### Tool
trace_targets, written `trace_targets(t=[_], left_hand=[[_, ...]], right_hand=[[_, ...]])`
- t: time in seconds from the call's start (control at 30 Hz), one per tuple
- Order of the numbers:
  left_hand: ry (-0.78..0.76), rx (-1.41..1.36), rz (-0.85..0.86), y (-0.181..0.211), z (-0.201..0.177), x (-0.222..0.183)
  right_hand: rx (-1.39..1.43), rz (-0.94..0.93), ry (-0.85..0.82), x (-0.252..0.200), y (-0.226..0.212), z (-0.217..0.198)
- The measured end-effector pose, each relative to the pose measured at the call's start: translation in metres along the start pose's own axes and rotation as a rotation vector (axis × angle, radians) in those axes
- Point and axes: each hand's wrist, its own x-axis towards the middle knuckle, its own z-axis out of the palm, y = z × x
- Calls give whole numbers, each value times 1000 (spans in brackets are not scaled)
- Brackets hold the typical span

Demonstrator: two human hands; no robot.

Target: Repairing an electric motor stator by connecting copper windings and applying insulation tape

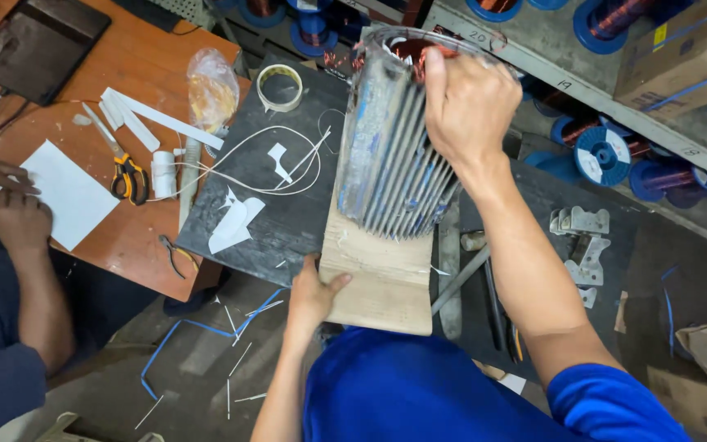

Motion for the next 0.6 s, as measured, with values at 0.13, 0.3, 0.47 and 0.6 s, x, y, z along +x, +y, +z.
trace_targets(t=[0.13, 0.3, 0.47, 0.6], left_hand=[[-62, -1, -60, -4, -4, 7], [-94, -19, -148, 25, -15, -8], [-83, -26, -126, 40, -20, -17], [-58, 13, -36, 30, -13, -20]], right_hand=[[46, 19, 11, -29, 8, -13], [103, -117, 115, -69, -5, -42], [99, -180, 210, -150, -43, -46], [85, -154, 174, -177, -78, -76]])
